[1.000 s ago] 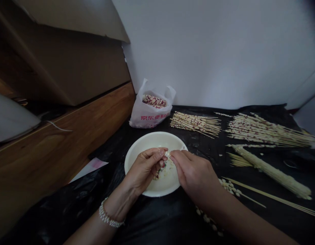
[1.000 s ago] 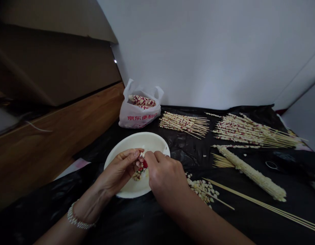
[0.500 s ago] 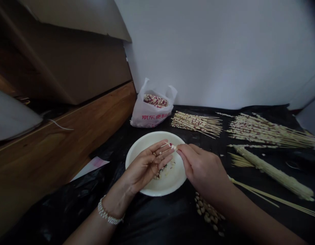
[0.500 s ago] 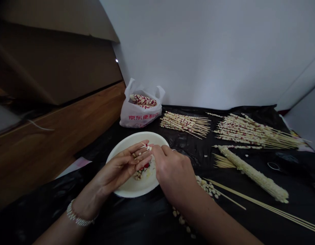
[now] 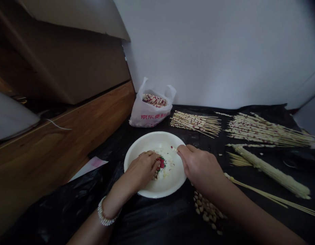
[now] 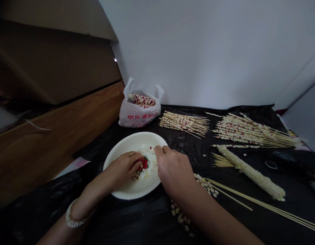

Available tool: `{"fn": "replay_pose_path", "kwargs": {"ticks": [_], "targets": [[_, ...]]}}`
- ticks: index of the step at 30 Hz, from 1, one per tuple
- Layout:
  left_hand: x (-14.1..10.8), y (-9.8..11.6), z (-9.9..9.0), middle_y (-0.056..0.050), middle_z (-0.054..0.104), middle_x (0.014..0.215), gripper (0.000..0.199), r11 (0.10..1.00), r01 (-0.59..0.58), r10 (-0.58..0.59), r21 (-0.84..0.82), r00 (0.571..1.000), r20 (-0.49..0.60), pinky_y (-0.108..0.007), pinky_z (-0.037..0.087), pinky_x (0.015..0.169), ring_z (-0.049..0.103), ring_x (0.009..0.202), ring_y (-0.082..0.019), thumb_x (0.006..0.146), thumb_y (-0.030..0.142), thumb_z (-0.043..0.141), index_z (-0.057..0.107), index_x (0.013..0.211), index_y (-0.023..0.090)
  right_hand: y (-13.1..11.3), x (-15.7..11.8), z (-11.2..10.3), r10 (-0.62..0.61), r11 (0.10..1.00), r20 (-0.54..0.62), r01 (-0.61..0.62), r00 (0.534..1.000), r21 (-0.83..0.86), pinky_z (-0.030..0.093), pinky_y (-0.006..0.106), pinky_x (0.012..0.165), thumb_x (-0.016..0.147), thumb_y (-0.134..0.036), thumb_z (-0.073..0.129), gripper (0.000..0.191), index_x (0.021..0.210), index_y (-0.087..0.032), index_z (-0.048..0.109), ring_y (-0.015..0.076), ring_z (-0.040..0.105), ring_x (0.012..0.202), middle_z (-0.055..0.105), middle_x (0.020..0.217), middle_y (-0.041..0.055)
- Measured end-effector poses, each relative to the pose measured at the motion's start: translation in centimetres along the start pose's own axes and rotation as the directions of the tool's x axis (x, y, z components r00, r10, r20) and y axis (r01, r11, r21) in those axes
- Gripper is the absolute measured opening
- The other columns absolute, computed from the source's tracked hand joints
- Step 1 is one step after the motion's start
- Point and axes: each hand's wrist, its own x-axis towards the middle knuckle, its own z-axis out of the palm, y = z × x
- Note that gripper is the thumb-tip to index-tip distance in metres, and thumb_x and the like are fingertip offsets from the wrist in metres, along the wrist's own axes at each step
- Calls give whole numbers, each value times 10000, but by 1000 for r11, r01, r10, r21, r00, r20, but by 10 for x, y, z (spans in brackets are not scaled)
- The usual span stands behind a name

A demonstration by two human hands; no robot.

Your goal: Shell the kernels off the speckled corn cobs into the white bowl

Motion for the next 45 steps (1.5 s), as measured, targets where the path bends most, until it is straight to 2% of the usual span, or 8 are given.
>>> {"fn": "replay_pose_path", "kwargs": {"ticks": [4,12,17,21,34,38,42,45], "targets": [[0,1,-1,-66,644,811,214,989,-31,22,143,998,63,-364,427,806,565,754,-227,925,265,623,690,727,218,-5,5,-4,55,998,227,-48,972,-35,155,297,516,958,-75,496,245,1061,-166,699,144,639,630,742,991,89],[-7,18,-8,-72,652,932,289,969,-161,69,186,904,422,-340,388,745,585,810,-216,1000,411,530,700,890,207,-4,5,3,69,997,218,-62,974,-40,131,317,522,988,-88,465,249,1058,-167,690,150,649,656,738,992,83],[-10,28,-13,-57,649,855,489,974,-182,88,134,852,516,-311,328,628,538,698,-187,819,676,700,709,877,190,-1,5,6,59,998,176,-56,983,-26,111,313,519,952,-76,494,235,1020,-152,705,125,578,597,735,956,85],[-13,34,-13,-23,641,792,585,980,-122,14,158,830,558,-296,301,572,506,649,-174,597,686,856,659,865,205,0,6,6,61,998,165,-61,984,-6,131,303,522,950,-67,470,265,1017,-151,712,118,544,573,732,937,81],[-11,32,-11,51,462,597,500,993,-87,116,-76,715,690,-292,263,546,390,558,-109,837,568,756,457,656,210,-1,7,4,73,997,206,-71,976,-18,178,314,529,998,-100,454,263,1070,-162,699,167,676,670,744,1003,89],[-9,30,-9,49,409,604,510,972,-26,174,-235,748,640,-279,265,549,351,582,-102,920,549,661,438,625,199,-1,6,3,69,997,183,-63,981,-36,196,323,535,1028,-132,437,256,1052,-179,688,179,714,708,743,1001,78],[-5,30,-11,67,368,549,532,776,211,52,-594,918,393,-229,188,437,269,482,-65,901,600,676,441,637,202,0,6,4,68,998,185,-65,980,-22,195,317,532,1029,-141,443,252,1039,-186,691,173,703,696,739,992,72],[0,30,-17,92,295,517,486,327,347,-110,-879,938,329,-166,129,368,173,411,-34,978,480,629,419,641,200,1,7,4,81,997,205,-82,975,-8,181,307,529,1027,-138,442,266,1074,-181,701,172,687,692,740,1012,77]]}}
